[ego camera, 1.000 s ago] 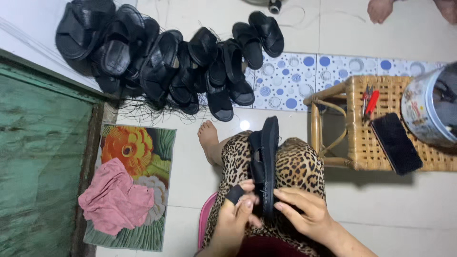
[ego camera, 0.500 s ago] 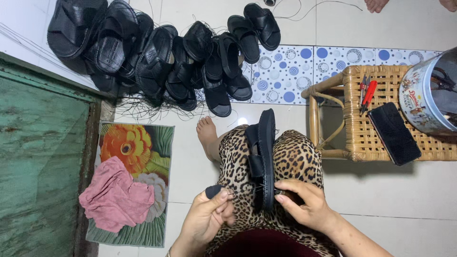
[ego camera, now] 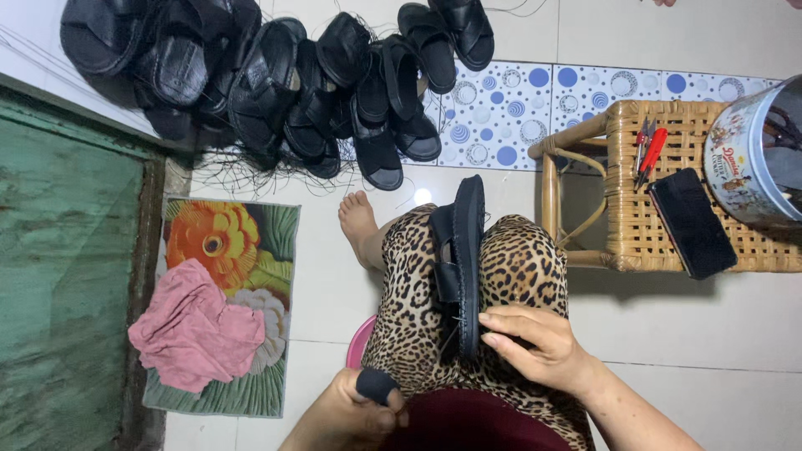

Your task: The person sits on the floor and sews a black slipper using a needle and thread. They hold the slipper on their lap, pull the thread through the sole, and occasionally pick up another slipper from a pile nearby. A smartphone is briefly handled and placed on a chair.

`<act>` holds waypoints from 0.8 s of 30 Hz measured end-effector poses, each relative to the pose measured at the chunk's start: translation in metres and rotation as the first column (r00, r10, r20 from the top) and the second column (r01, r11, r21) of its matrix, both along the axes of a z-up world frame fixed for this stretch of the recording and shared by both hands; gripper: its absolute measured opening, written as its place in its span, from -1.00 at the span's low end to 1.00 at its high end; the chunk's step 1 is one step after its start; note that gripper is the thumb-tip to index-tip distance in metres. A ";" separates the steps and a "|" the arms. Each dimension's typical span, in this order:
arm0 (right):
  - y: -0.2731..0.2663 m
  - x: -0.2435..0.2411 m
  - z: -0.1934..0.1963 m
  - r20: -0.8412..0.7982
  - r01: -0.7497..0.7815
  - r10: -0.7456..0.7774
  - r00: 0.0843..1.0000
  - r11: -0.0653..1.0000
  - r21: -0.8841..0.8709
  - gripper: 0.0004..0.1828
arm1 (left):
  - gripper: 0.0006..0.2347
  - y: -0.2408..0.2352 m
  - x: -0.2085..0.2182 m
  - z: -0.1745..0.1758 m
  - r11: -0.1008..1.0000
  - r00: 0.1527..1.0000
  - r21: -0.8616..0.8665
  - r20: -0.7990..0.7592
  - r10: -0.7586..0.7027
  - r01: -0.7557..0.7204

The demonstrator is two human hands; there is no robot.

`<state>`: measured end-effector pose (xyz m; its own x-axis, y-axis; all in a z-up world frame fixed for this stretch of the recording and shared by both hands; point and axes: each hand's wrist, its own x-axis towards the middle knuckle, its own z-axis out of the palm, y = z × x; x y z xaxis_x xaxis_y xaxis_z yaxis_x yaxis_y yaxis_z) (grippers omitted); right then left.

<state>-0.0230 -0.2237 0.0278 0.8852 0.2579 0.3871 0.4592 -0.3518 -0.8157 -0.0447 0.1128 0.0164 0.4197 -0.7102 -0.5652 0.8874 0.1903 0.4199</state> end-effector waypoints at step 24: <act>0.000 -0.003 -0.013 0.065 0.072 -0.070 0.995 0.997 -0.027 -0.75 | -0.72 -0.075 0.033 0.013 0.990 0.986 0.055 -0.097 0.134 -0.130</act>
<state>-0.0258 -0.2241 0.0150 0.8755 0.2074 0.4364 0.4828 -0.4090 -0.7743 -0.0116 0.0383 0.0291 0.4478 -0.6233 -0.6411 0.8937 0.2903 0.3420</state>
